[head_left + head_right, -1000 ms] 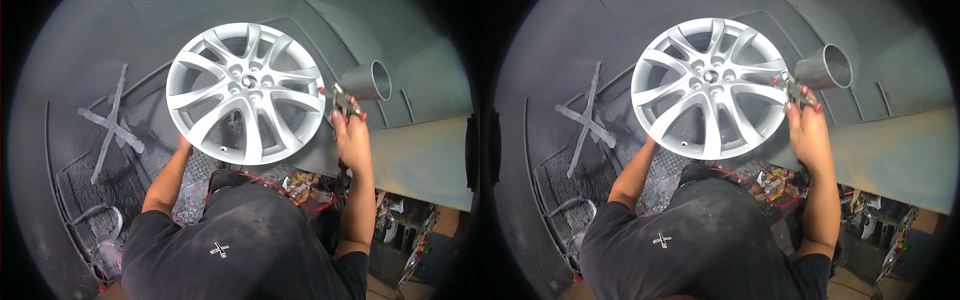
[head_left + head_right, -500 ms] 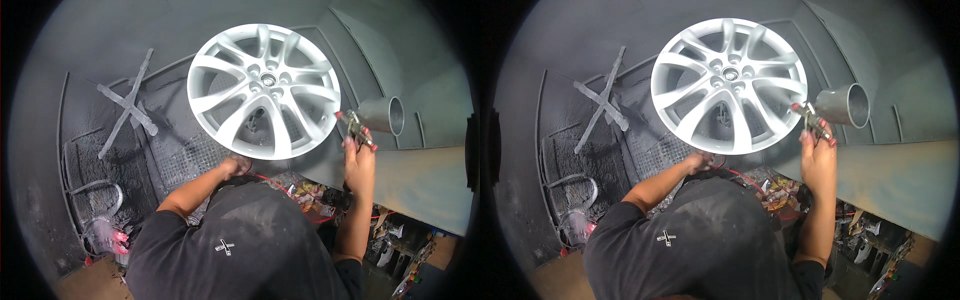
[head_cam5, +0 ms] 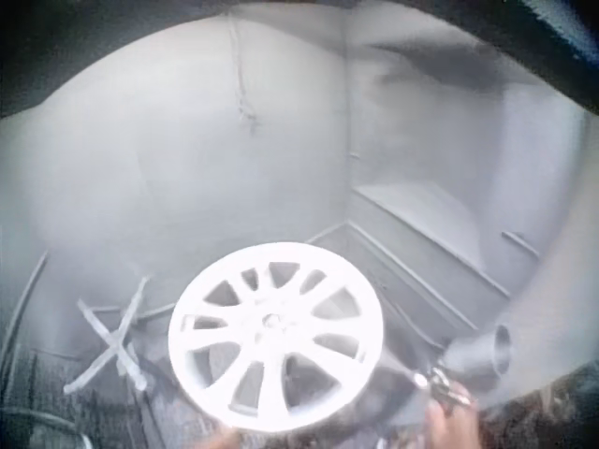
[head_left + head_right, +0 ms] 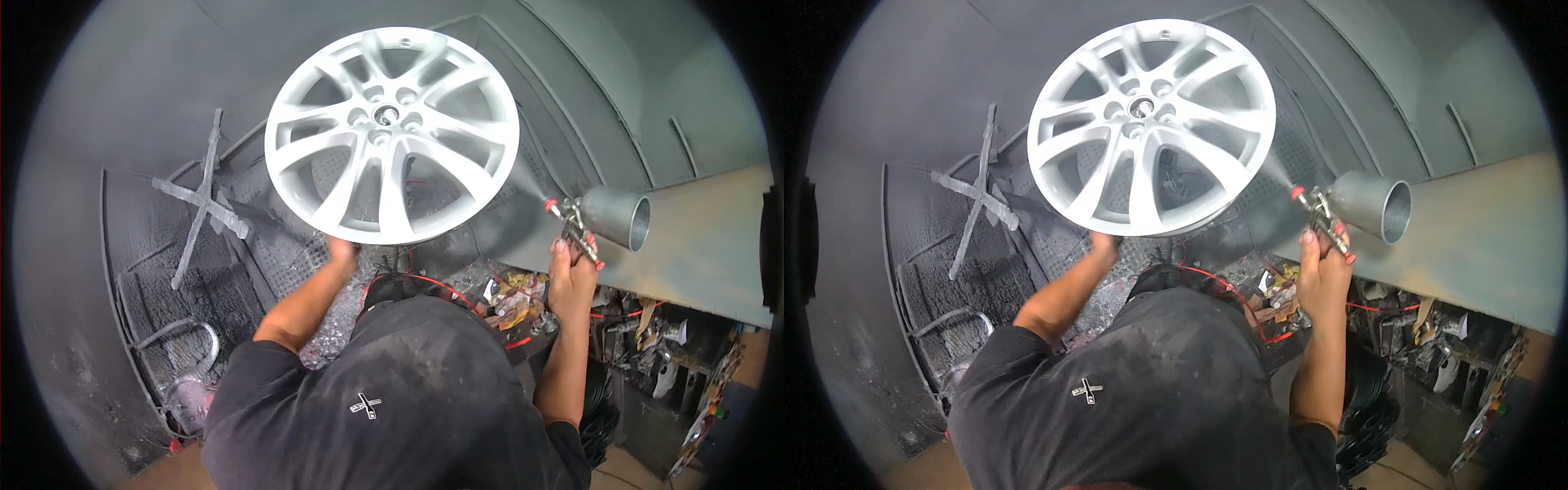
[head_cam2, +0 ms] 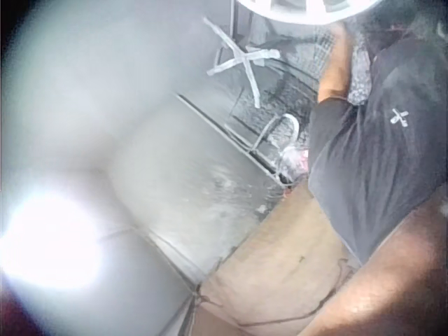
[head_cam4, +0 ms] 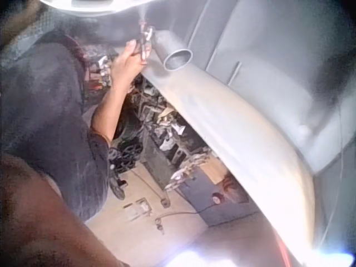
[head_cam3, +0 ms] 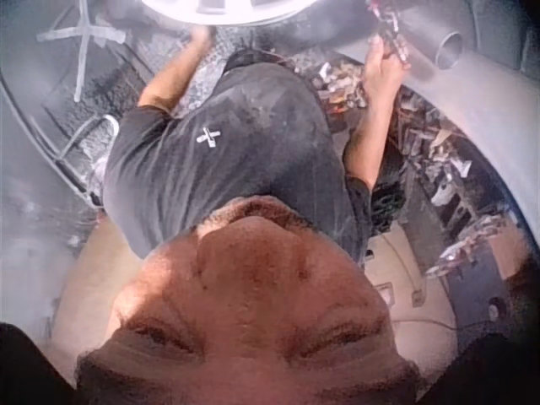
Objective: The person paints a car wheel by hand using a spray gun, rotating the wheel on a stand and applying paint to the inner and outer surfaces.
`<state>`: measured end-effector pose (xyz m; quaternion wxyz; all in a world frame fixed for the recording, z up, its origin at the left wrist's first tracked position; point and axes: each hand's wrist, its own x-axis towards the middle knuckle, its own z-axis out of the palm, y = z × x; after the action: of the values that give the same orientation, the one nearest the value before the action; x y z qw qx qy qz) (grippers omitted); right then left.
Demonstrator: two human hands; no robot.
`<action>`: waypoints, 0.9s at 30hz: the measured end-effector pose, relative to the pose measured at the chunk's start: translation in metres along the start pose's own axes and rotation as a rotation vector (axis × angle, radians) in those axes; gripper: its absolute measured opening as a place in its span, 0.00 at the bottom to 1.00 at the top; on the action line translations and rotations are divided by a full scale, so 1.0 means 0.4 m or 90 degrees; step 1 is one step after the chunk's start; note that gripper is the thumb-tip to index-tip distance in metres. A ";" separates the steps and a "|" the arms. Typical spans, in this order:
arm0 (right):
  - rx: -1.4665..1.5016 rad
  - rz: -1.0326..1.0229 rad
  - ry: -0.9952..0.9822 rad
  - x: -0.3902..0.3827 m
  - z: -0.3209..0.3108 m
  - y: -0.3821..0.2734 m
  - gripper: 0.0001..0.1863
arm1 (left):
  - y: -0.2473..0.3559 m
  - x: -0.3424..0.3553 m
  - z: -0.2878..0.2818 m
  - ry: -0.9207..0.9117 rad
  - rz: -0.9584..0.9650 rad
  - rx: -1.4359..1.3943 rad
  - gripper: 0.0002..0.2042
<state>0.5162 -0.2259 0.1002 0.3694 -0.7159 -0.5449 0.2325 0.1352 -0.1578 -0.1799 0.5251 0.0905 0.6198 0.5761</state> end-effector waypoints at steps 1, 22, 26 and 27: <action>0.007 -0.029 -0.024 -0.022 0.000 0.021 0.13 | -0.011 -0.077 0.038 0.011 -0.145 0.077 0.26; 0.100 -0.003 -0.061 -0.101 -0.086 0.036 0.16 | -0.170 -0.108 0.055 -0.191 -0.300 -0.086 0.11; 0.075 -0.115 -0.111 -0.136 -0.089 0.020 0.16 | -0.162 -0.116 0.067 -0.200 -0.305 -0.074 0.12; 0.087 -0.084 -0.127 -0.132 -0.101 -0.005 0.17 | -0.162 -0.112 0.069 -0.212 -0.308 -0.075 0.12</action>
<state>0.5290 -0.2869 0.1228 0.3755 -0.6249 -0.6081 0.3141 0.2073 -0.1938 -0.2019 0.7462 0.0027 0.4941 0.4461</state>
